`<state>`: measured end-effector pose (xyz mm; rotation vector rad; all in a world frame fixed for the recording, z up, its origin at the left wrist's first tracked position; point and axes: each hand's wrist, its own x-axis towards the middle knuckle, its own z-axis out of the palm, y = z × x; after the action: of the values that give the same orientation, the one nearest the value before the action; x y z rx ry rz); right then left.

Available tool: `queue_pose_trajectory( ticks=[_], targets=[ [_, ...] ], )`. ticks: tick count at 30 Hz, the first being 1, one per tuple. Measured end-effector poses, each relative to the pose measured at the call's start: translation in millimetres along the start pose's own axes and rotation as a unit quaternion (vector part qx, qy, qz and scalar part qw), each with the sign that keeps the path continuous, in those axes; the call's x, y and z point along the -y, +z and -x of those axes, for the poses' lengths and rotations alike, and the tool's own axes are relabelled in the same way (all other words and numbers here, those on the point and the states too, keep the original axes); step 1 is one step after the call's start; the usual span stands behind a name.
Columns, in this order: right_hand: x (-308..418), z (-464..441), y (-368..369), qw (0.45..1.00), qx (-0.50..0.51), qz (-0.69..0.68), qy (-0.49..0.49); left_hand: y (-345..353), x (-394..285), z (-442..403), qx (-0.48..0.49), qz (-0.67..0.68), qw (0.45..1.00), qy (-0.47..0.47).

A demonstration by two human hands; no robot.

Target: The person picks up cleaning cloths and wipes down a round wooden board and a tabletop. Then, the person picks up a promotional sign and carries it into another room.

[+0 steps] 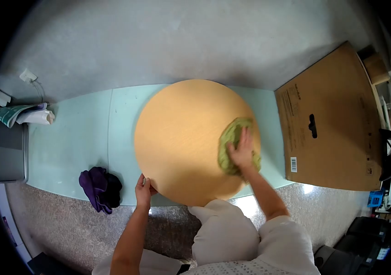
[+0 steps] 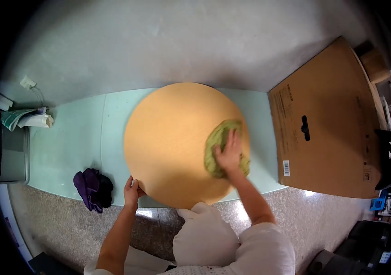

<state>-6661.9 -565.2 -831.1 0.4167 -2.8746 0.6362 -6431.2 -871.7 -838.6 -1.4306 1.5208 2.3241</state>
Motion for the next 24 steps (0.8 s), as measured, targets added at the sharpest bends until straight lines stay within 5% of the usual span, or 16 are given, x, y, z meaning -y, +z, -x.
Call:
queue_pose_trajectory(
  ticks=[3, 7, 12, 16, 20, 22, 23, 24],
  targets=[
    [-47.7, -75.9, 15.7, 1.000, 0.020, -0.015, 0.013, -1.4, -7.7, -0.4, 0.010, -0.004, 1.000, -0.013],
    [-26.6, -128.9, 30.8, 0.996, 0.047, 0.070, 0.035, -1.9, -13.9, 0.5, 0.059, -0.004, 0.998, 0.010],
    [92.5, -94.3, 65.5, 0.971, 0.160, 0.004, -0.176, -8.2, -15.9, -2.8, 0.074, -0.063, 0.994, -0.044],
    [230.2, 5.3, 98.2, 0.890, 0.285, -0.123, -0.335, 30.7, -30.3, 22.8, 0.047, -0.054, 0.997, -0.007],
    [226.4, 7.6, 107.2, 0.830, 0.288, -0.101, -0.467, 20.5, -11.0, 3.1, 0.069, -0.083, 0.993, 0.043],
    [174.7, -12.5, 97.1, 0.875, 0.243, -0.086, -0.411, 13.5, -6.8, -6.4, 0.059, -0.122, 0.989, 0.051],
    [146.7, -32.7, 86.9, 0.893, 0.236, 0.025, -0.382, 11.9, -5.8, -11.9, 0.056, -0.140, 0.987, 0.056],
    [101.6, -46.3, 95.4, 0.945, 0.151, 0.078, -0.281, 13.1, -12.2, -10.1, 0.062, -0.151, 0.985, 0.053]
  ],
)
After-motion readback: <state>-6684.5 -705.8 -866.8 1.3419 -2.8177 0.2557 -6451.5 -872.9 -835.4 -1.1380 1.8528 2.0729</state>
